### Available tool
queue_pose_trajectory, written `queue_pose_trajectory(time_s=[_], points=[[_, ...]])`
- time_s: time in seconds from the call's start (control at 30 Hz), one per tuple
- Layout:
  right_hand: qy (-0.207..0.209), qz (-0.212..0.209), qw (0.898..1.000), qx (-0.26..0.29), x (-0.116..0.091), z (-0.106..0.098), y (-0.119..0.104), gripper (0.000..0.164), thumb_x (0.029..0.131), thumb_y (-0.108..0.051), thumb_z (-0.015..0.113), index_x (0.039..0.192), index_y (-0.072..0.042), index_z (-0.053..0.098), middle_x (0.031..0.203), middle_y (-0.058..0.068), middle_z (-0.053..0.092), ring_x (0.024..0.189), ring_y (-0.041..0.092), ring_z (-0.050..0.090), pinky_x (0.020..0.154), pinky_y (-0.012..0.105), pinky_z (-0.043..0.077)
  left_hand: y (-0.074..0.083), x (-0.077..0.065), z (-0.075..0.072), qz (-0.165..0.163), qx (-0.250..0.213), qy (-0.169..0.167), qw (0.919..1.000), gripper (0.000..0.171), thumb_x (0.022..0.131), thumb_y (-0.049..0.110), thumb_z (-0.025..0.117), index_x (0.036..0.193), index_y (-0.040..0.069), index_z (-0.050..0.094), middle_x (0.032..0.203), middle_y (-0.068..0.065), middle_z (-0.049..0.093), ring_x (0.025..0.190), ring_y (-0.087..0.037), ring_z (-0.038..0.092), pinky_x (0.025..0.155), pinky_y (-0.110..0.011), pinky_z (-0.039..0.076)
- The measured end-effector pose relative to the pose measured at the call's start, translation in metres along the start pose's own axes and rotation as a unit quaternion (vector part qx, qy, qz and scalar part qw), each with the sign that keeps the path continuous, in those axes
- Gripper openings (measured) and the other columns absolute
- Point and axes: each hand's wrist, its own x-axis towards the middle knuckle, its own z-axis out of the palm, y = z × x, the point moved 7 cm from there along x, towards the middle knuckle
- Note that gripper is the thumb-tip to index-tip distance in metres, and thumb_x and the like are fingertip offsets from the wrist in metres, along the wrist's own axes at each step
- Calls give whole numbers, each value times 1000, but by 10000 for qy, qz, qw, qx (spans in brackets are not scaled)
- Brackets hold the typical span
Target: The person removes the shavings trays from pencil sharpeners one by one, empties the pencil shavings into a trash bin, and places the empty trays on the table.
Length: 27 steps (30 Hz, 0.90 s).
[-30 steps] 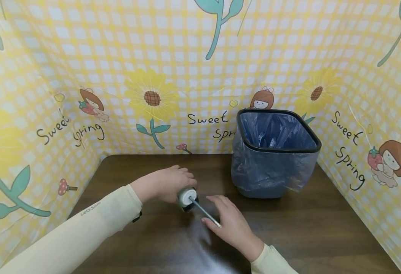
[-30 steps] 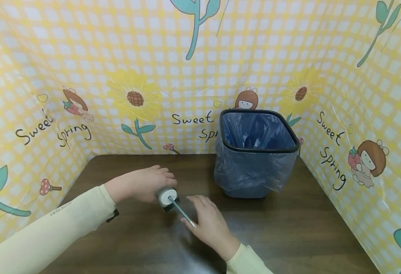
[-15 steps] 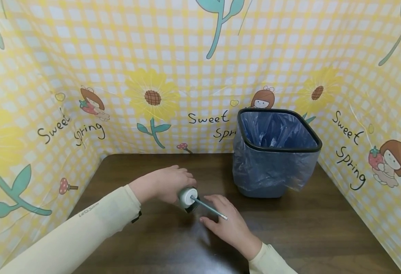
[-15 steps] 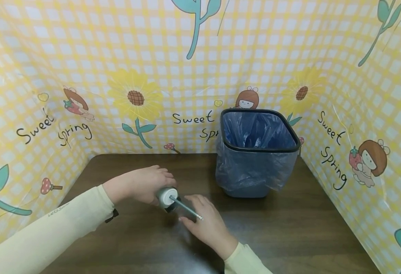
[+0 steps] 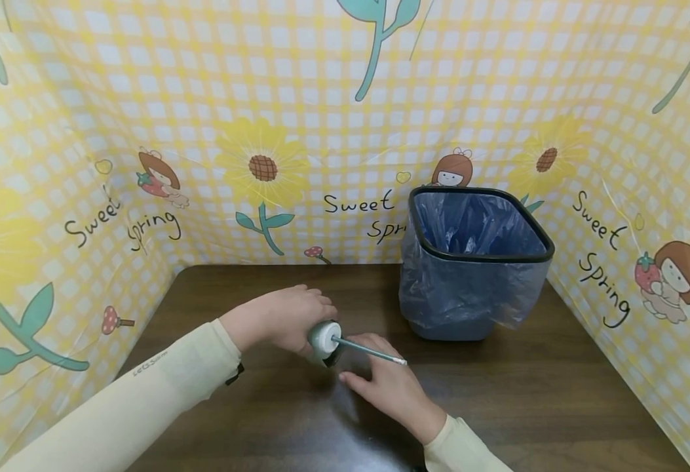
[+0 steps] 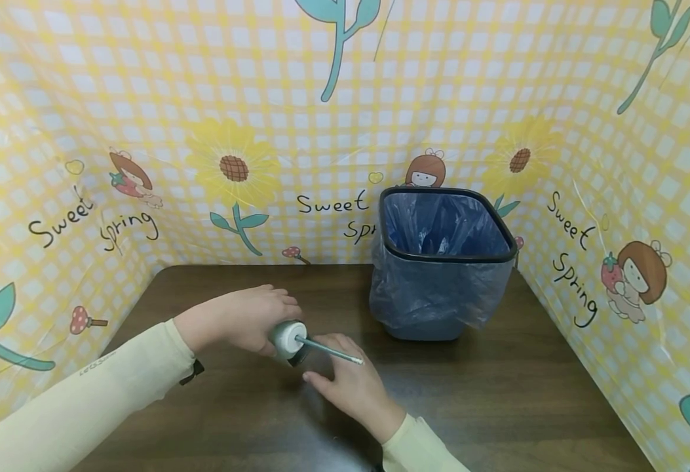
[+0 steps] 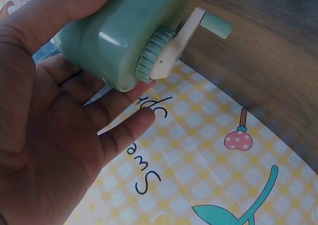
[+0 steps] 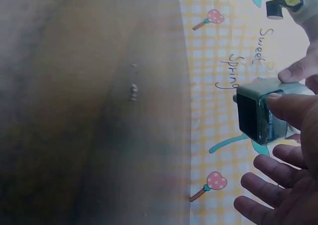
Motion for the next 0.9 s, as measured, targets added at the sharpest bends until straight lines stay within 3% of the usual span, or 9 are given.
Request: queue_pose_trajectory(time_s=[0.23,0.7,0.9], points=[[22,164,9998,75,3,-2,3,59,85,-39,84,136,-22,61,132,-5,63,128,15,57,103,41,50,-1,-1,-2,-49,-69,53,10000,58,74,39,90,123,19,68,116,5,68,105,-16,59,96,-45,49],[-358,456,9975,393,5,7,6,53,86,-43,82,133,-29,63,133,-15,59,129,11,56,105,42,48,1,-1,-1,-140,-85,-91,9998,61,76,47,86,126,18,66,117,5,67,105,-14,59,95,-39,50],[-411,428,9961,646,5,10,6,54,85,-38,84,133,-26,64,133,-10,62,129,12,57,108,43,47,4,-1,0,-194,-104,-139,9997,60,76,49,85,124,18,67,114,6,67,101,-13,59,91,-36,52]])
